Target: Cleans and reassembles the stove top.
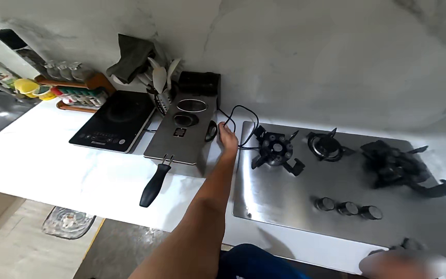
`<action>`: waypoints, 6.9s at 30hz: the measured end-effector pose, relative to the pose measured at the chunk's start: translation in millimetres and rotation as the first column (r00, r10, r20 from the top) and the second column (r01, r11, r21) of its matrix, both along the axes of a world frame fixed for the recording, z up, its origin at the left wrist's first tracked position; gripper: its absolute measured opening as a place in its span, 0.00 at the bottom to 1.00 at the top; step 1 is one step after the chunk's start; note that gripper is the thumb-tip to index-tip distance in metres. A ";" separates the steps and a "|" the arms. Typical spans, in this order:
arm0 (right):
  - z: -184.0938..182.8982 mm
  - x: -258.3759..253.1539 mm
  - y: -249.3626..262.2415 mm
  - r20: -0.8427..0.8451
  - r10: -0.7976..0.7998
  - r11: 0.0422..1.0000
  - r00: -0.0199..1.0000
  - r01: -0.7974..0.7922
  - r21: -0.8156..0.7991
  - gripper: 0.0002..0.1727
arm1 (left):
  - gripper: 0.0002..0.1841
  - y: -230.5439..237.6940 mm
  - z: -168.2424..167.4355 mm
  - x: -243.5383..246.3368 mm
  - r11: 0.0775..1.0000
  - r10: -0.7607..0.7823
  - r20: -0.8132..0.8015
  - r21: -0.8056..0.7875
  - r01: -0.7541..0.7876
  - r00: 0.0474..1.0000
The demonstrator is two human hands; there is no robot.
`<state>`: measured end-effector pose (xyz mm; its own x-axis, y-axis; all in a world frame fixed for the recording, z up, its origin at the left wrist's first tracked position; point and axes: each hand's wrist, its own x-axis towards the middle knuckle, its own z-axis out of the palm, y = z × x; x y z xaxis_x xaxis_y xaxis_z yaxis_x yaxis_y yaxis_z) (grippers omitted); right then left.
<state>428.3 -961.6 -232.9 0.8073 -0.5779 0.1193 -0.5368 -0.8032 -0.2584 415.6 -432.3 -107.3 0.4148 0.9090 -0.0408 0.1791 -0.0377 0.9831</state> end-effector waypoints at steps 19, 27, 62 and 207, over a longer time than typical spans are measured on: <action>10.0 -3.1 4.8 -0.024 0.002 1.000 1.000 -0.001 0.025 0.36 | 0.18 22.4 -35.7 -8.9 0.373 -0.412 -0.815 0.257 0.892 0.407; 10.9 -4.4 7.3 0.029 0.021 1.000 0.999 -0.021 0.007 0.35 | 0.12 15.8 -44.9 -55.7 0.321 -0.390 -0.603 0.619 0.716 0.696; 5.3 -2.8 2.5 0.043 0.025 1.000 0.999 -0.026 0.014 0.35 | 0.26 -15.9 47.3 35.5 0.782 -0.119 -0.993 -0.078 0.619 0.026; 53.5 130.2 290.3 -0.031 0.909 0.412 0.415 -0.888 0.206 0.31 | 0.16 38.0 -45.7 0.2 0.852 -0.122 -0.767 0.245 0.463 0.630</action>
<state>558.6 -671.3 -179.3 0.8718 0.4892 -0.0268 0.4388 -0.8040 -0.4014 415.8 -394.2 -153.0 0.6565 0.7448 -0.1197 0.7086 -0.5546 0.4363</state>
